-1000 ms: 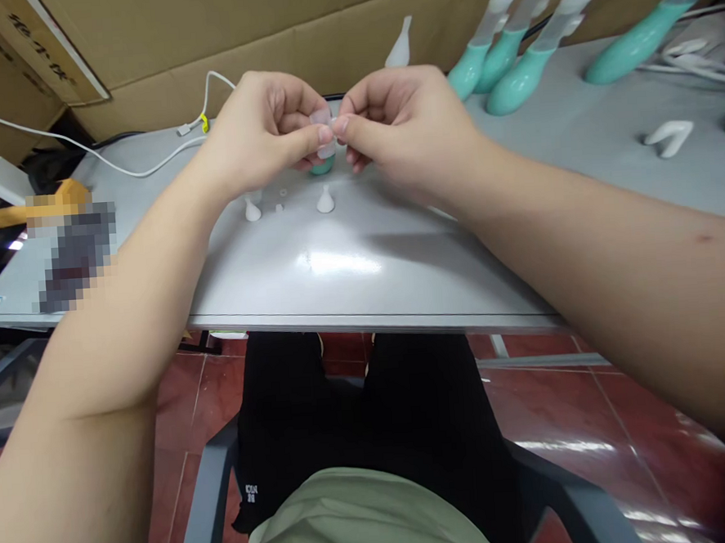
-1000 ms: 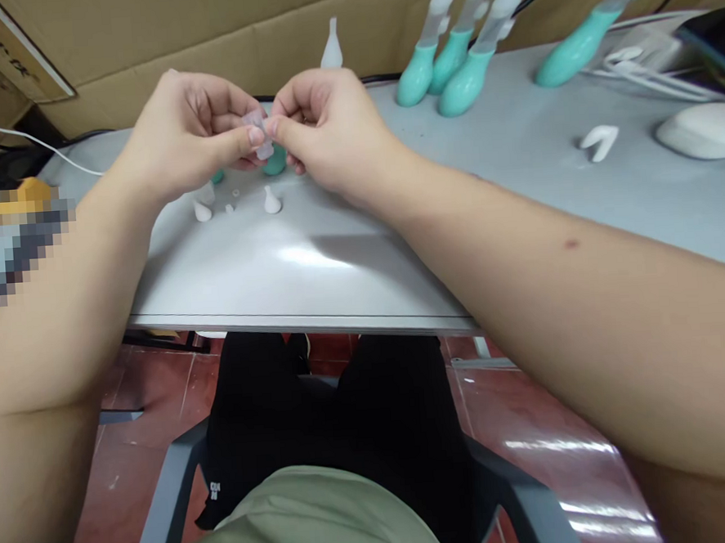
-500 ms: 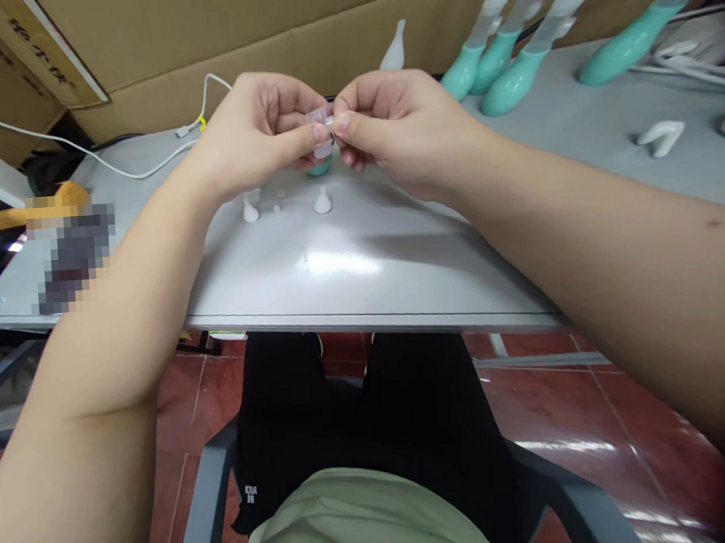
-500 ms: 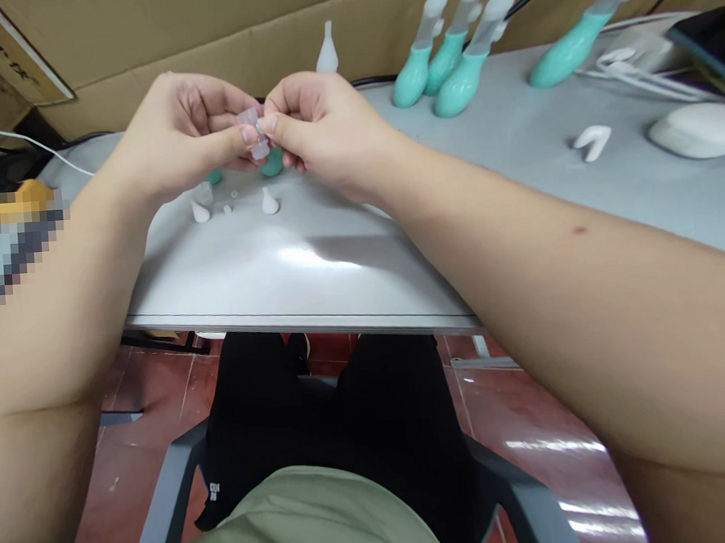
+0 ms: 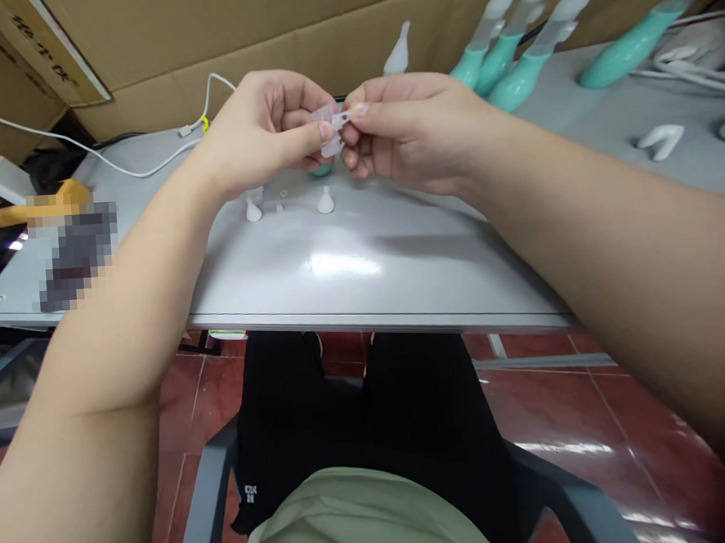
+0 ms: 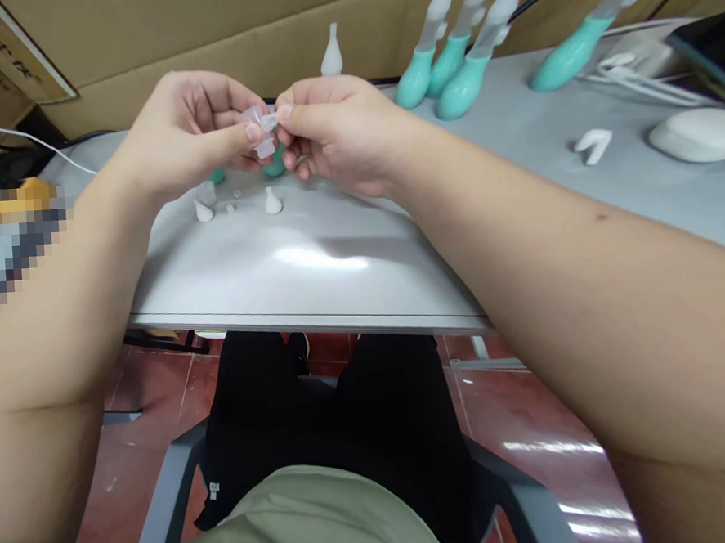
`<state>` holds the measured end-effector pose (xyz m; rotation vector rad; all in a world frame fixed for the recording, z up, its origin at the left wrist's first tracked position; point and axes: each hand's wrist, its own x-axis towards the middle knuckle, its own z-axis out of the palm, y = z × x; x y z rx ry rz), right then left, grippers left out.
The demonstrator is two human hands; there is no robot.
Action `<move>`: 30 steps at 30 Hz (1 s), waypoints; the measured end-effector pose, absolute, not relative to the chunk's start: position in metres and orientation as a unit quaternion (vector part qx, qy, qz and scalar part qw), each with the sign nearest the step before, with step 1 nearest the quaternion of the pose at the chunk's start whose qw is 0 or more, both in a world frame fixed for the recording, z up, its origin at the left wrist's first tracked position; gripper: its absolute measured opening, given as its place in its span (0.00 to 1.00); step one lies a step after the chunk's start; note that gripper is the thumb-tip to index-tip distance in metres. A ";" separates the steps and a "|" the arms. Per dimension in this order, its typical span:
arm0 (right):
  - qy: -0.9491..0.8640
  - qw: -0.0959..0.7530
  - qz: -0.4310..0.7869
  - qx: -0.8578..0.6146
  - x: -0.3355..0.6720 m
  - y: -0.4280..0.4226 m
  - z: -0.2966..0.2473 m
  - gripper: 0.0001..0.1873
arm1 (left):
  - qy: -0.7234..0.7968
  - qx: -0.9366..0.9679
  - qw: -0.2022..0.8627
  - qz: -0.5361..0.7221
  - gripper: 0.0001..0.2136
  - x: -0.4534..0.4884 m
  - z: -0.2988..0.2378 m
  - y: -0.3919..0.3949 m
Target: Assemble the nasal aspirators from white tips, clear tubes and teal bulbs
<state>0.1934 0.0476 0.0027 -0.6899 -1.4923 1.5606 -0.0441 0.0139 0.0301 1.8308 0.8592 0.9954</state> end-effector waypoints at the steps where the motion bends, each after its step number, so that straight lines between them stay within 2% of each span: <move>1: -0.590 0.426 0.629 -0.275 0.193 0.046 0.004 0.21 | 0.341 0.735 0.429 0.400 0.15 -0.044 0.031 0.014; 3: -0.588 0.426 0.629 -0.277 0.193 0.043 0.005 0.24 | 0.341 0.738 0.423 0.400 0.14 -0.044 0.031 0.014; 6: -0.595 0.427 0.618 -0.285 0.192 0.043 0.004 0.24 | 0.358 0.742 0.413 0.388 0.18 -0.045 0.028 0.017; 12: -0.624 0.511 0.522 -0.277 0.190 0.050 -0.004 0.19 | 0.365 0.739 0.383 0.418 0.24 -0.044 0.023 0.019; 16: -0.634 0.513 0.508 -0.278 0.195 0.050 -0.005 0.21 | 0.390 0.742 0.372 0.399 0.26 -0.044 0.025 0.017; 20: -0.623 0.507 0.528 -0.275 0.196 0.049 -0.004 0.23 | 0.373 0.745 0.389 0.393 0.18 -0.045 0.029 0.017; 24: -0.587 0.510 0.563 -0.281 0.193 0.052 -0.001 0.18 | 0.370 0.742 0.395 0.396 0.09 -0.043 0.033 0.015; 27: -0.587 0.505 0.554 -0.305 0.198 0.055 0.003 0.18 | 0.388 0.746 0.368 0.396 0.09 -0.045 0.033 0.015; 30: -0.666 0.458 0.482 -0.338 0.208 0.060 0.006 0.18 | 0.409 0.773 0.314 0.370 0.09 -0.049 0.031 0.017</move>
